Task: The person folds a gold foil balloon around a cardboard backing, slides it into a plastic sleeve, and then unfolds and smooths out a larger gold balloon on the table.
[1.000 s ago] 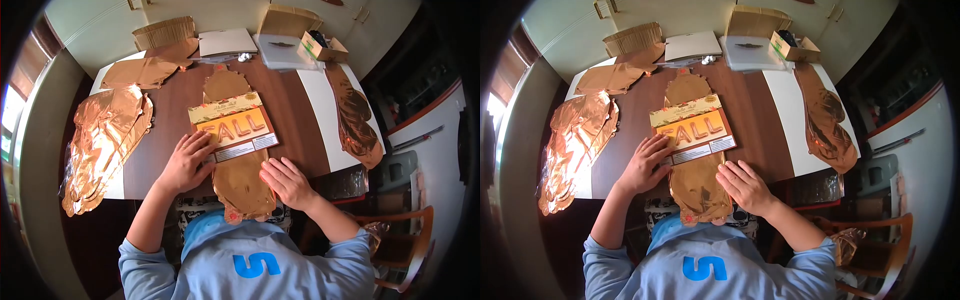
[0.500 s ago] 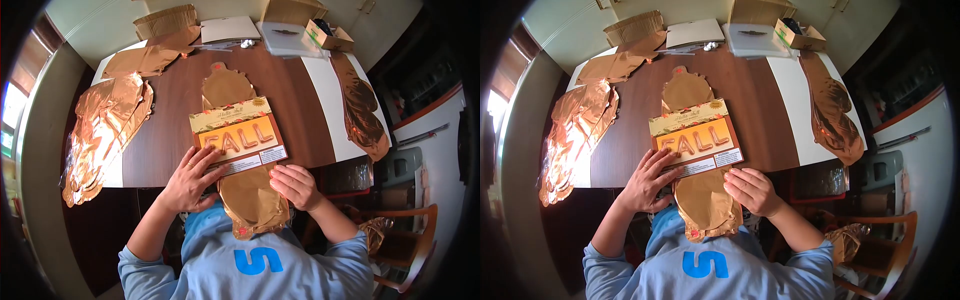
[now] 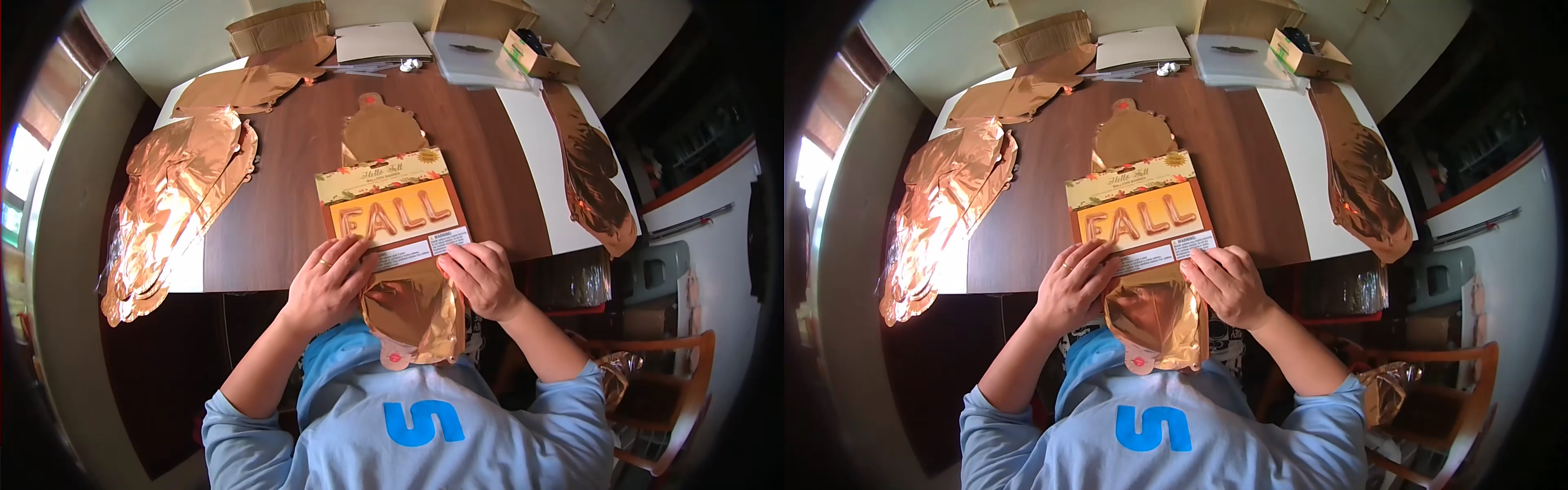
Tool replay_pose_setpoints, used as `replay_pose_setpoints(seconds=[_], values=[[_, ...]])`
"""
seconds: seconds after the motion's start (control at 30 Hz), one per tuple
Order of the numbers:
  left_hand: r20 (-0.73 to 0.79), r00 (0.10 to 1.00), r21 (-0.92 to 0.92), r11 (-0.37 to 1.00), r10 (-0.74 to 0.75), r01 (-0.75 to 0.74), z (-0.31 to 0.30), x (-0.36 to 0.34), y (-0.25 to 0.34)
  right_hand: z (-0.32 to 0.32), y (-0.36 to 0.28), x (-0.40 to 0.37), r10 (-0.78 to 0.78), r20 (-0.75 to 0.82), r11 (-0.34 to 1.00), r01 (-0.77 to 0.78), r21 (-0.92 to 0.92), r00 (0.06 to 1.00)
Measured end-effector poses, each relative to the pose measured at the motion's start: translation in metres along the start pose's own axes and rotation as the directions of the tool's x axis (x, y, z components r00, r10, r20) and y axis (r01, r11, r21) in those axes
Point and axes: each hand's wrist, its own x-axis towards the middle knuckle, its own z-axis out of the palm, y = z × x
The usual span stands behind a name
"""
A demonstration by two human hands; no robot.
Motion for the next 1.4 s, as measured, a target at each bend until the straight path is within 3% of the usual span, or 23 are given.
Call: replay_pose_setpoints(seconds=[0.4, 1.0, 1.2, 1.3, 1.4], values=[[-0.058, 0.997, -0.103, 0.993, 0.054, -0.06, 0.003, 0.005, -0.002, 0.006, -0.006, -0.002, 0.065, -0.077, 0.977, -0.048, 0.207, 0.995], [-0.014, 0.997, -0.267, 0.961, 0.071, -0.072, -0.008, 0.014, -0.004, -0.002, -0.007, 0.001, 0.074, -0.086, 0.984, -0.059, 0.165, 0.993], [-0.035, 0.998, -0.262, 0.963, 0.058, -0.065, -0.005, 0.011, -0.007, -0.007, -0.006, 0.008, 0.106, -0.055, 0.97, -0.091, 0.228, 0.993], [-0.032, 0.999, -0.201, 0.979, 0.041, -0.046, -0.006, 0.01, -0.007, -0.005, -0.005, 0.015, 0.21, -0.033, 0.914, -0.184, 0.361, 0.977], [-0.027, 0.999, -0.347, 0.937, -0.04, 0.028, -0.006, 0.012, -0.009, -0.006, -0.005, 0.023, 0.402, 0.05, 0.84, -0.39, 0.378, 0.914]])
